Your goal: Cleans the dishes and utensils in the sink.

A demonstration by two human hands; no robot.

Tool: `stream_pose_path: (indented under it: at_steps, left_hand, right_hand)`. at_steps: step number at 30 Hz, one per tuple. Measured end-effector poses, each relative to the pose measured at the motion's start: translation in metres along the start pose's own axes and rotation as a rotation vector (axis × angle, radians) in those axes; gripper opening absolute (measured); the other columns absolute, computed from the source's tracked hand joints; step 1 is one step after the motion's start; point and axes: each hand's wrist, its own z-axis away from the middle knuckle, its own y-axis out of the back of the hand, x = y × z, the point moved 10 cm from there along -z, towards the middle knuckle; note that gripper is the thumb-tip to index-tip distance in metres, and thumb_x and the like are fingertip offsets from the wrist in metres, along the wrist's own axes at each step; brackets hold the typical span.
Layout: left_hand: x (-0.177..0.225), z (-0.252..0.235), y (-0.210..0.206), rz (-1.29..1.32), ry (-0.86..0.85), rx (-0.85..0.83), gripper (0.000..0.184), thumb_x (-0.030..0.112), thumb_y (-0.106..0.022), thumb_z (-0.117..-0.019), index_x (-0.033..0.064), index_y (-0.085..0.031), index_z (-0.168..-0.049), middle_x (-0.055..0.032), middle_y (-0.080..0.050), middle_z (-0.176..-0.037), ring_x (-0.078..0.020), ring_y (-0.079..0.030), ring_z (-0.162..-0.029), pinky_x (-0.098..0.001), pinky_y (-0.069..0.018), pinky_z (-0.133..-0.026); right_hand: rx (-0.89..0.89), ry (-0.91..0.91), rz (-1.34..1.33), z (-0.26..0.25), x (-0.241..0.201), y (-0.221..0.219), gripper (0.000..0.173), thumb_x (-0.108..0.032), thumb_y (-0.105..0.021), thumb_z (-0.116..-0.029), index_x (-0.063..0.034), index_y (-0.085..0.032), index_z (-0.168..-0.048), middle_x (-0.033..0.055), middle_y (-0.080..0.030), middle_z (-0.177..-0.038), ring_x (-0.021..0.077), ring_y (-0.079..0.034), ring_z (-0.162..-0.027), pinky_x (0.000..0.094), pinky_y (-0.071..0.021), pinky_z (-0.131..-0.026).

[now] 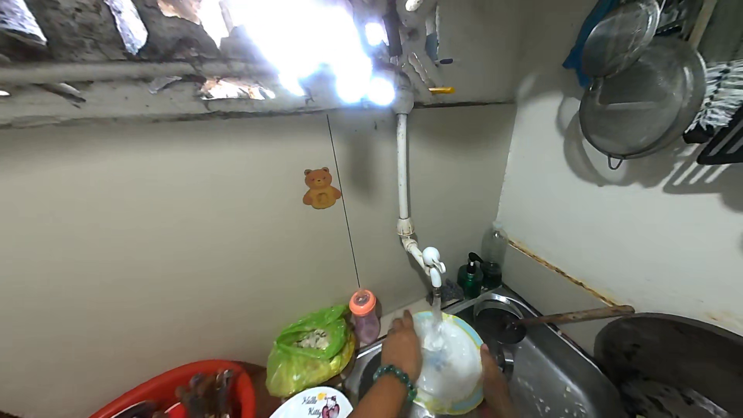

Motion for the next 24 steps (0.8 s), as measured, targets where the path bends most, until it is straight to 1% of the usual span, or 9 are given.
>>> stream_pose_path:
  at_steps: [2,4,7,10,13,16,18,20,24]
  left_hand:
    - [-0.023,0.002,0.001,0.263,0.129,-0.032,0.053,0.021,-0.052,-0.1049,0.0018,-0.04,-0.152,-0.0252,-0.059,-0.138,-0.0398,-0.061,-0.125,-0.054,-0.0491,-0.106]
    - [-0.036,0.005,-0.012,0.542,0.166,-0.032,0.044,0.017,-0.053,-0.106,0.0,-0.047,-0.146,-0.0265,-0.063,-0.13,-0.0395,-0.064,-0.12,-0.0539,-0.0489,-0.105]
    - [-0.042,0.013,-0.033,0.782,0.197,0.06,0.037,0.012,-0.053,-0.106,-0.0004,-0.052,-0.141,-0.0258,-0.066,-0.125,-0.0377,-0.066,-0.114,-0.0529,-0.0512,-0.1]
    - [-0.032,0.019,-0.046,0.897,0.193,0.135,0.035,0.008,-0.054,-0.105,-0.0025,-0.053,-0.138,-0.0272,-0.065,-0.124,-0.0387,-0.066,-0.112,-0.0541,-0.0518,-0.098]
    - [-0.028,0.017,-0.05,0.932,0.196,0.157,0.035,0.009,-0.053,-0.1055,-0.0022,-0.053,-0.139,-0.0279,-0.064,-0.126,-0.0401,-0.065,-0.114,-0.0561,-0.0505,-0.1]
    - [-0.031,0.007,-0.047,0.948,0.196,0.13,0.037,0.01,-0.052,-0.1062,-0.0008,-0.052,-0.141,-0.0266,-0.064,-0.126,-0.038,-0.065,-0.114,-0.0543,-0.0515,-0.098]
    - [-0.025,0.001,-0.048,0.963,0.178,0.067,0.037,0.011,-0.052,-0.1065,0.0009,-0.053,-0.142,-0.0265,-0.064,-0.125,-0.0373,-0.067,-0.109,-0.0538,-0.0537,-0.094]
    - [-0.011,0.0,-0.055,0.967,0.152,-0.048,0.036,0.017,-0.048,-0.1093,0.0007,-0.052,-0.141,-0.0263,-0.064,-0.122,-0.0356,-0.067,-0.1,-0.0519,-0.0553,-0.086]
    - [0.023,-0.003,-0.051,1.076,0.184,-0.144,0.039,0.023,-0.036,-0.1129,-0.0052,-0.055,-0.132,-0.0215,-0.065,-0.108,-0.0285,-0.067,-0.089,-0.0451,-0.0566,-0.079]
  right_hand:
    - [-0.062,0.042,0.167,-0.023,-0.003,0.008,0.049,-0.031,-0.035,-0.1133,0.0082,-0.059,-0.13,0.0254,-0.066,-0.115,0.0279,-0.067,-0.102,0.0453,-0.0557,-0.09]
    - [-0.103,0.147,0.66,-0.036,-0.018,0.007,0.04,-0.022,-0.042,-0.1118,0.0045,-0.058,-0.137,0.0272,-0.063,-0.131,0.0347,-0.062,-0.121,0.0496,-0.0469,-0.105]
    - [-0.066,0.468,1.421,-0.032,-0.028,-0.024,0.064,-0.03,-0.054,-0.1027,-0.0064,-0.035,-0.16,0.0227,-0.03,-0.165,0.0428,-0.027,-0.153,0.0681,-0.0193,-0.12]
    - [-0.152,0.666,1.505,-0.02,-0.014,-0.051,0.064,-0.027,-0.05,-0.1017,-0.0068,-0.034,-0.16,0.0222,-0.022,-0.168,0.0432,-0.012,-0.157,0.0746,-0.0025,-0.12]
    - [-0.52,0.552,1.463,0.012,0.003,-0.072,0.061,-0.039,-0.039,-0.1083,-0.0125,-0.031,-0.162,0.0195,-0.018,-0.17,0.0403,-0.009,-0.158,0.073,-0.0067,-0.12]
    - [-0.727,0.596,1.425,0.059,0.0,-0.071,0.065,-0.053,-0.051,-0.1027,-0.0185,-0.043,-0.158,0.0182,-0.038,-0.163,0.0404,-0.029,-0.153,0.068,-0.0241,-0.118]
    - [-0.695,0.587,1.462,0.071,-0.007,-0.057,0.061,-0.024,-0.062,-0.0989,-0.0201,-0.044,-0.157,0.0205,-0.044,-0.158,0.0456,-0.039,-0.146,0.0693,-0.0282,-0.115]
    - [-0.582,0.529,1.501,0.07,-0.016,-0.041,0.055,0.001,-0.053,-0.1003,-0.0168,-0.05,-0.153,0.0245,-0.053,-0.149,0.0491,-0.047,-0.14,0.0702,-0.0313,-0.114]
    - [-0.419,0.364,1.532,0.063,-0.047,-0.012,0.051,0.001,-0.043,-0.1041,-0.0153,-0.052,-0.152,0.0254,-0.061,-0.139,0.0502,-0.059,-0.125,0.0651,-0.0443,-0.104]
